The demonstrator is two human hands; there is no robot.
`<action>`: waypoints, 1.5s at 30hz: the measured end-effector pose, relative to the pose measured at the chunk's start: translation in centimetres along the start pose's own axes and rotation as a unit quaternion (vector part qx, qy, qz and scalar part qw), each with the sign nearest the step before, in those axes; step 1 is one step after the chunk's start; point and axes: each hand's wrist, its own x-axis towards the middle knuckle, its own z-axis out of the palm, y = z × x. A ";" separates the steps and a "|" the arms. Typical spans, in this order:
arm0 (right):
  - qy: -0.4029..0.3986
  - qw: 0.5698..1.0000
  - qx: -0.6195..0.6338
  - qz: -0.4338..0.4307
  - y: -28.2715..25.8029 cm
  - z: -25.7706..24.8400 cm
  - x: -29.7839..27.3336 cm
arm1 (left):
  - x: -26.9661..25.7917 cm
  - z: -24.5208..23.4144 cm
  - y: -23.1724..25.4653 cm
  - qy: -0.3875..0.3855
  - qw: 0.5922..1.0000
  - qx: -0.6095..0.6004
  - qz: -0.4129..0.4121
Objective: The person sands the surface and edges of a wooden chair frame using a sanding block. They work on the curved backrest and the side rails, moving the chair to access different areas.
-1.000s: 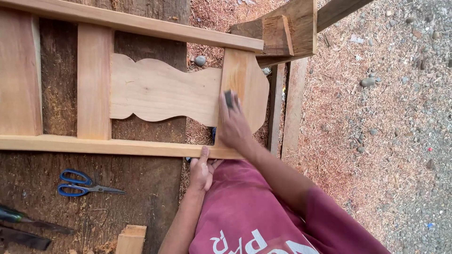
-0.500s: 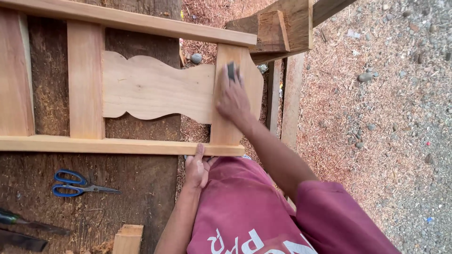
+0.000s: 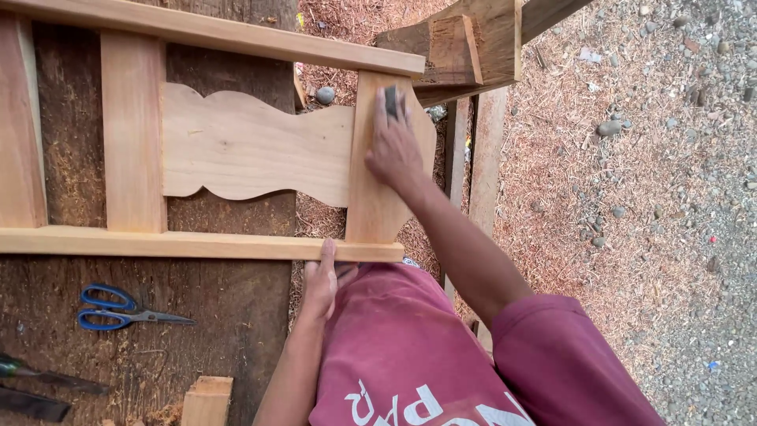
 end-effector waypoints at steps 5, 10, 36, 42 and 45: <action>-0.113 0.992 0.064 0.003 -4.9 -3.5 -15.8 | -0.7 -1.1 4.1 0.039 0.880 0.466 0.082; -0.188 0.980 0.063 0.027 -4.2 -4.5 -16.6 | 7.5 4.1 9.1 0.086 0.744 0.503 0.431; -0.072 0.995 0.019 0.063 1.7 -2.5 -2.3 | 22.4 12.0 11.1 0.152 0.603 0.604 0.498; -0.201 0.976 0.053 0.070 -2.5 -4.9 -13.4 | 20.6 12.2 12.0 0.149 0.608 0.610 0.485; -0.091 0.994 0.023 0.053 0.0 -3.0 -7.9 | 18.6 12.9 13.3 0.127 0.635 0.593 0.478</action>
